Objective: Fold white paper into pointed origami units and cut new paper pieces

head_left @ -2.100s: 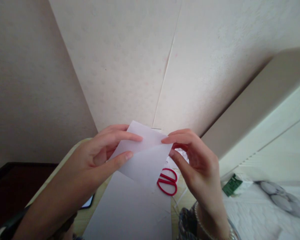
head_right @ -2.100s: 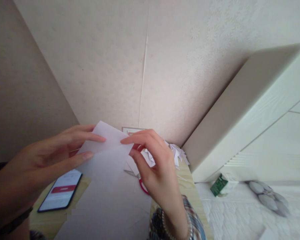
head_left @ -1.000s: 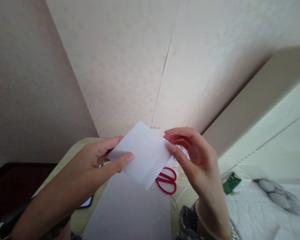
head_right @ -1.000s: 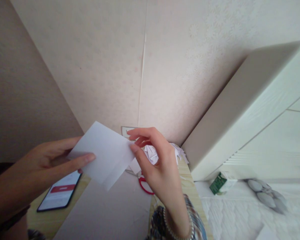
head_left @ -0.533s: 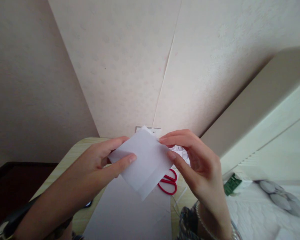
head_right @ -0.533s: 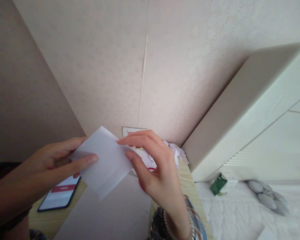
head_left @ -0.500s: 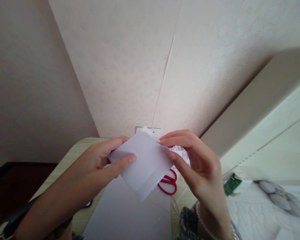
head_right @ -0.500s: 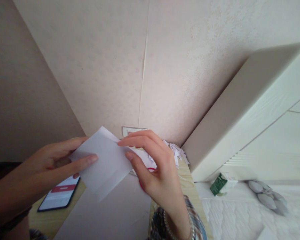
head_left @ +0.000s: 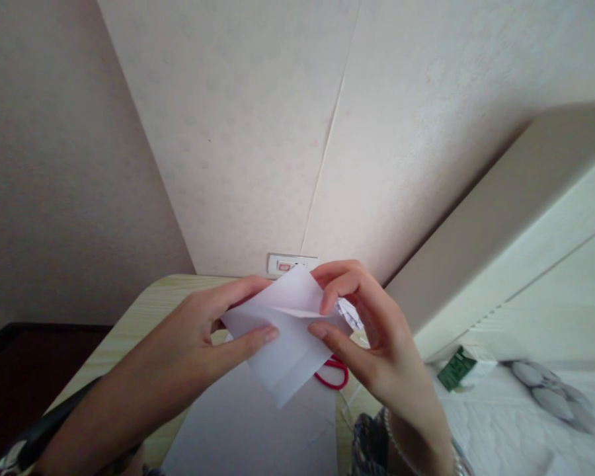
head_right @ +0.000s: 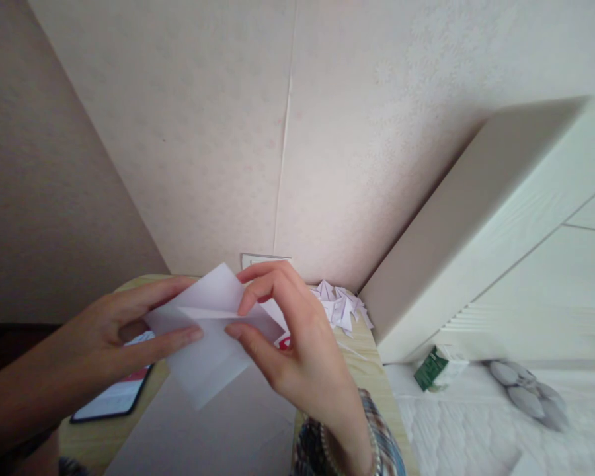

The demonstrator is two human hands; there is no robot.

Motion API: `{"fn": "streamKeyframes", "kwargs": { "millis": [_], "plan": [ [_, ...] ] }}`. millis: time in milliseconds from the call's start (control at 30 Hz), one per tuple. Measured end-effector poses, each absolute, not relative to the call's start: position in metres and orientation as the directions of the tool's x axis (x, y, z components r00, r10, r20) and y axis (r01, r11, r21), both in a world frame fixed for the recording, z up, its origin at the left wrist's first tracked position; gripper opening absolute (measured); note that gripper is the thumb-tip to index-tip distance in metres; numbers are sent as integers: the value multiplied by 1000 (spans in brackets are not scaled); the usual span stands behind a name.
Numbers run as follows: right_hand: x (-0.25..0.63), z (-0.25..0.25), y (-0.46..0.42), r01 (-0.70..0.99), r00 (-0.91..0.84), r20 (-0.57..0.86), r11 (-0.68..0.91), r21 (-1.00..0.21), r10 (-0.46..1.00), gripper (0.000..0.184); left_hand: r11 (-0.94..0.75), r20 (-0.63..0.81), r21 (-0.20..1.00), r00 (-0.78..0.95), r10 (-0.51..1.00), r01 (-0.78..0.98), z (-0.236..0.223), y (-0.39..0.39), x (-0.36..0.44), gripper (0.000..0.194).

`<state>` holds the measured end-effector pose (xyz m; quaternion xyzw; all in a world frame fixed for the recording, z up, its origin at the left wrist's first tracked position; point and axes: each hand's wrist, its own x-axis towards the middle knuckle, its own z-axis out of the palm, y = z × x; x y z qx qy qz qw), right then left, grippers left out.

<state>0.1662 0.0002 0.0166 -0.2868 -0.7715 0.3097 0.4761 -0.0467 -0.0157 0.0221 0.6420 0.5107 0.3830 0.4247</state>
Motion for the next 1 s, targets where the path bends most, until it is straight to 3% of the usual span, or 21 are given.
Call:
{"fn": "streamKeyframes", "kwargs": {
  "millis": [100,200,333,467,600,767,1000],
  "plan": [
    [167,17,1,209,-427,560,680,-703,710,12,-116,58,929,172,983,351,23,-16,-46,31],
    [167,18,2,251,-427,573,701,-668,699,8,-117,100,972,95,990,206,24,-15,-42,31],
    [164,16,1,221,-311,589,660,-718,746,9,-82,81,993,-5,997,-84,28,-15,-38,38],
    [154,12,-2,134,-131,558,572,-809,820,5,-63,49,980,-78,996,-190,30,-15,-35,49],
    [147,9,-2,61,-54,544,547,-835,837,6,29,-35,956,-15,999,-291,31,-17,-28,41],
    [154,10,-1,131,-134,657,671,-730,742,27,24,-33,963,-31,999,-267,33,-16,-22,25],
    [161,16,-3,153,-304,660,719,-678,688,45,30,-58,940,-71,996,-341,35,-13,-22,24]
  ]
}}
